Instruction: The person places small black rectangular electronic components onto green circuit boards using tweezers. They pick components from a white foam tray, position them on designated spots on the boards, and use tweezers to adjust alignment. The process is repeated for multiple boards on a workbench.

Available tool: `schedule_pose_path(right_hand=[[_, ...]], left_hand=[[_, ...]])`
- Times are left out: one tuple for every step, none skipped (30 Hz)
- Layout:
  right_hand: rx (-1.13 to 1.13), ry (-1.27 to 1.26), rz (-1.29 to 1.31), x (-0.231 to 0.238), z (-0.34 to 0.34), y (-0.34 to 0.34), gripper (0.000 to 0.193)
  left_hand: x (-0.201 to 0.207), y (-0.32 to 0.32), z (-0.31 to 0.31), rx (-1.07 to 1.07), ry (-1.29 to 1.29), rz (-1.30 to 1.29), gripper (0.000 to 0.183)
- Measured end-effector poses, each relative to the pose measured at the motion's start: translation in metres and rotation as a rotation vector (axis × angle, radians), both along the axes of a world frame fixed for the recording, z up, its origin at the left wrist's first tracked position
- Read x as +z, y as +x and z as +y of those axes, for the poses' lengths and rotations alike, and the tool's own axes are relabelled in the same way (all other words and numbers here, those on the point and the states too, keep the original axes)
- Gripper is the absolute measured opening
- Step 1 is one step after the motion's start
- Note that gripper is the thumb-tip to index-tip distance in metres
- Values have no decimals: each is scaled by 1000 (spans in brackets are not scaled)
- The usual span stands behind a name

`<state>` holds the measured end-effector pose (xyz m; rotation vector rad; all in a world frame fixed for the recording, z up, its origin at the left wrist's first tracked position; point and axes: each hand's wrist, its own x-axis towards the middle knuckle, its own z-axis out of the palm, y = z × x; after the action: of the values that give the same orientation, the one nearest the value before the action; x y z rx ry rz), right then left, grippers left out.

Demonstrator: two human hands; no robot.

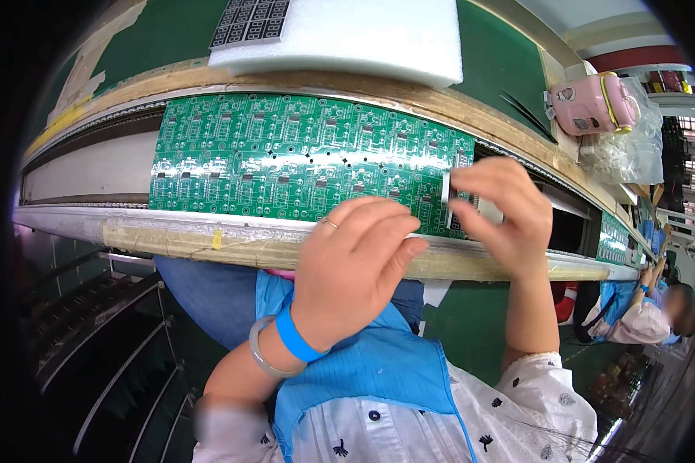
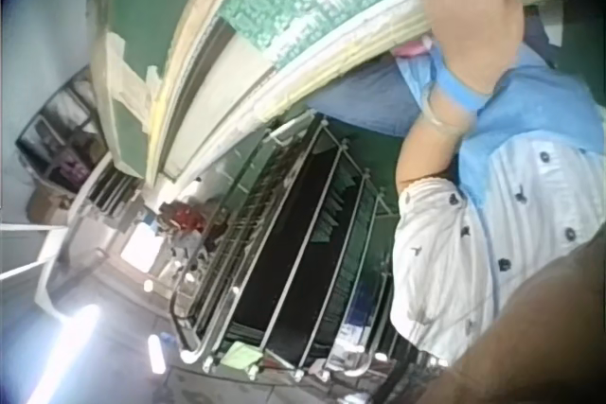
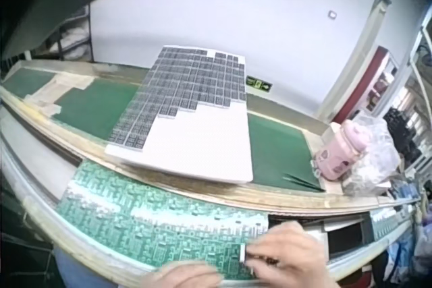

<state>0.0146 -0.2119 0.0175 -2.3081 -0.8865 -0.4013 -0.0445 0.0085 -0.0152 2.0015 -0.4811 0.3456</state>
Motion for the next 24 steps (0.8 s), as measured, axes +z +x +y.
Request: schedule_pose_path(right_hand=[[-26, -12, -3, -7, -2, 9, 26], [-27, -41, -5, -12, -3, 15, 25], [-23, -67, -7, -17, -4, 21, 25], [-20, -93, -9, -19, -5, 25, 25], [-31, -125, 3, -20, -4, 24, 24], [-33, -141, -10, -21, -4, 25, 24], [-36, -157, -23, -23, -3, 25, 24], [-41, -173, -36, -24, -3, 26, 23], [-41, -180, -41, -25, -2, 26, 23], [-43, -187, -47, -26, -2, 26, 23], [-44, -194, -53, -27, -1, 26, 23], [-45, -193, -56, -27, -1, 26, 24], [-46, -192, -59, -28, -1, 26, 24], [-47, -191, -62, -28, 0, 26, 24], [-49, -194, -66, -28, 0, 26, 24], [-51, -197, -69, -27, 1, 26, 24], [-53, -200, -72, -27, 1, 26, 24], [-55, -199, -70, -27, 2, 26, 24], [-57, -198, -69, -28, 2, 26, 24], [-60, -197, -67, -28, 3, 26, 24], [-61, -198, -68, -28, 3, 26, 24], [-62, -200, -69, -27, 3, 26, 24], [-63, -201, -70, -27, 3, 26, 24], [-65, -211, -80, -27, 4, 25, 24]], left_hand=[[-4, 2, 0, 24, 65, -77, 24], [-8, 3, 0, 47, 130, -154, 24], [-11, 3, 0, 44, 164, -161, 25], [-14, 3, 1, 39, 196, -168, 25], [-16, 3, 2, 32, 228, -176, 26], [-17, 3, 1, 40, 239, -185, 26], [-18, 2, 1, 46, 250, -194, 26], [-19, 2, 0, 52, 260, -204, 26], [-21, 1, 0, 52, 259, -203, 25], [-21, 2, 0, 52, 257, -202, 25], [-22, 2, 1, 52, 255, -202, 25], [-22, 2, 0, 53, 249, -205, 25], [-22, 3, 0, 54, 242, -208, 25], [-22, 3, 0, 55, 236, -211, 24], [-22, 3, 0, 59, 229, -211, 24], [-22, 3, 0, 62, 222, -212, 24], [-22, 3, 0, 65, 216, -213, 23], [-22, 3, 0, 67, 216, -214, 23], [-22, 3, 0, 70, 216, -216, 23], [-22, 3, 0, 72, 216, -217, 23], [-22, 3, -1, 73, 216, -219, 23], [-21, 3, -1, 75, 215, -220, 23], [-21, 3, -1, 76, 215, -221, 22], [-22, 4, -1, 75, 213, -222, 22]])
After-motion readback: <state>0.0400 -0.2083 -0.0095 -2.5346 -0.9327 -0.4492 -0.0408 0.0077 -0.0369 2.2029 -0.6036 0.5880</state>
